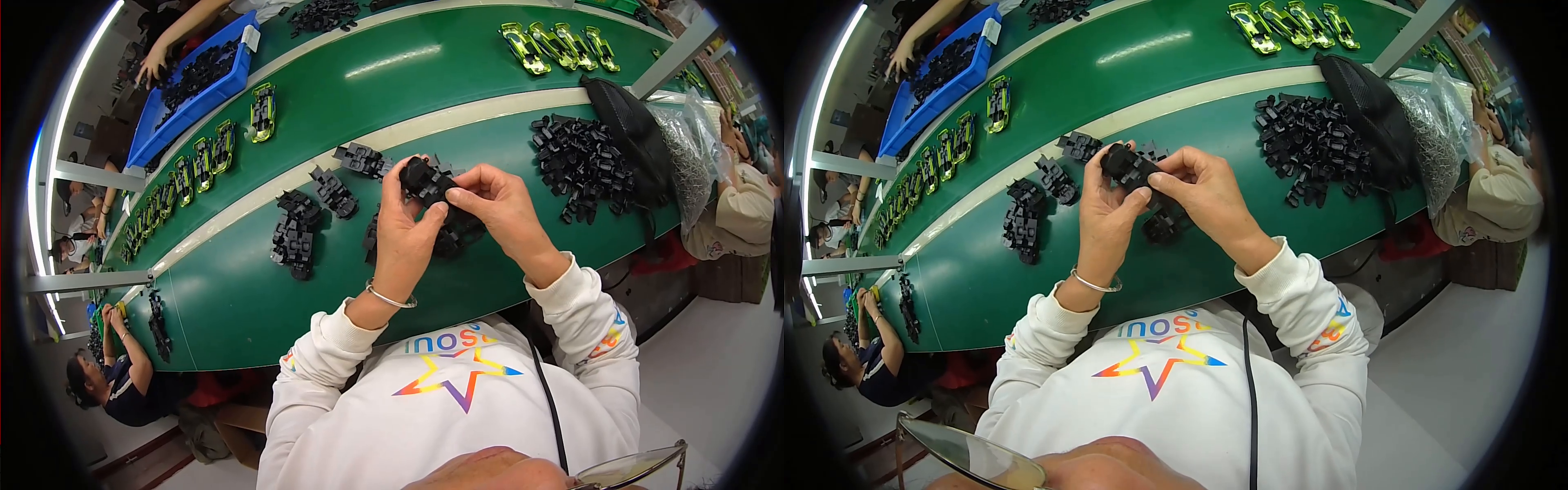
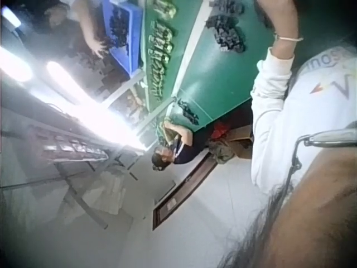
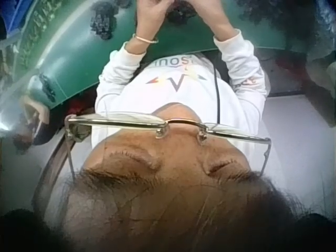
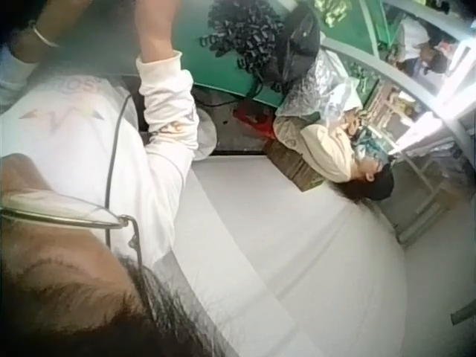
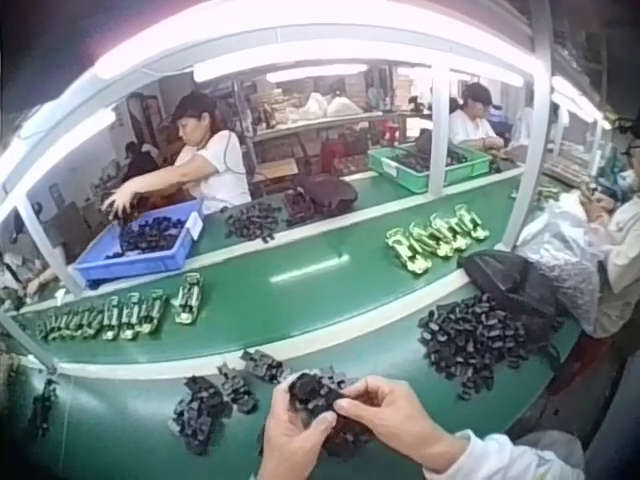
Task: The person assembles toy cars by snapping black plastic components together, fitting the assembled components into toy car bodies, and placing the assembled cars on the table.
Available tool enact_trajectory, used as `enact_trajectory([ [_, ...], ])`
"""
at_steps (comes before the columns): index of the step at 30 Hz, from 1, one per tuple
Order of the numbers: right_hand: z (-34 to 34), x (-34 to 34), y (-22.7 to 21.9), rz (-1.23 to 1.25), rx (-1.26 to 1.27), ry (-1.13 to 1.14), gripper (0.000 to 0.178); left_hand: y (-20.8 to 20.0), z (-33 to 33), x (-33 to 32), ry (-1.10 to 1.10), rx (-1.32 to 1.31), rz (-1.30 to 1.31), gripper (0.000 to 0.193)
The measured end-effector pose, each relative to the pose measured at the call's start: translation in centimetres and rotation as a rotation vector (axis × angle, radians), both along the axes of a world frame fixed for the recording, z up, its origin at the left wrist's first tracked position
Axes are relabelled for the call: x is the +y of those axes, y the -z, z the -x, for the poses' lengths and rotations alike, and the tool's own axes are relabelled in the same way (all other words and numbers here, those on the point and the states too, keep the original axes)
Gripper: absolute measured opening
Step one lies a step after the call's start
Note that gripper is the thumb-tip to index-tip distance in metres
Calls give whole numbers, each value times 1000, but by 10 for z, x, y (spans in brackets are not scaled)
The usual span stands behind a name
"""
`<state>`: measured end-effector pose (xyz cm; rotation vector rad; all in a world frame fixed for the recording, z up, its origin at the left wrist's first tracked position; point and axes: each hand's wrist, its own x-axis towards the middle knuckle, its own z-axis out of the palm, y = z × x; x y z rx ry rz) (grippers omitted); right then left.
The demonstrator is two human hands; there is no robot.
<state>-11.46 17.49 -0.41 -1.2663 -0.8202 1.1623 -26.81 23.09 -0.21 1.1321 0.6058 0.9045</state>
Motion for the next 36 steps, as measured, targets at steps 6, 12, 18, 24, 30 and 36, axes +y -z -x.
enact_trajectory([
  [6, -11, -11, -18, 23, -66, -64, 20, -15, 20, 26, 123, 86, 56, 71],
  [12, -94, -69, -25, 32, -889, 251, 21, -2, 90, 71, 112, 569, -183, 76],
  [18, -100, -117, -3, 23, -1496, 164, 25, 8, 77, 51, 9, 1001, -820, 64],
  [24, -103, -115, 20, -56, -1512, 211, 20, -6, 32, 45, -36, 964, -1143, 52],
  [30, -96, -104, 7, -68, -1302, 220, 23, 5, -26, 76, 405, 911, -1403, 62],
  [36, -88, -93, 18, -98, -808, 308, 15, 3, -36, 80, 544, 912, -1187, 57],
])
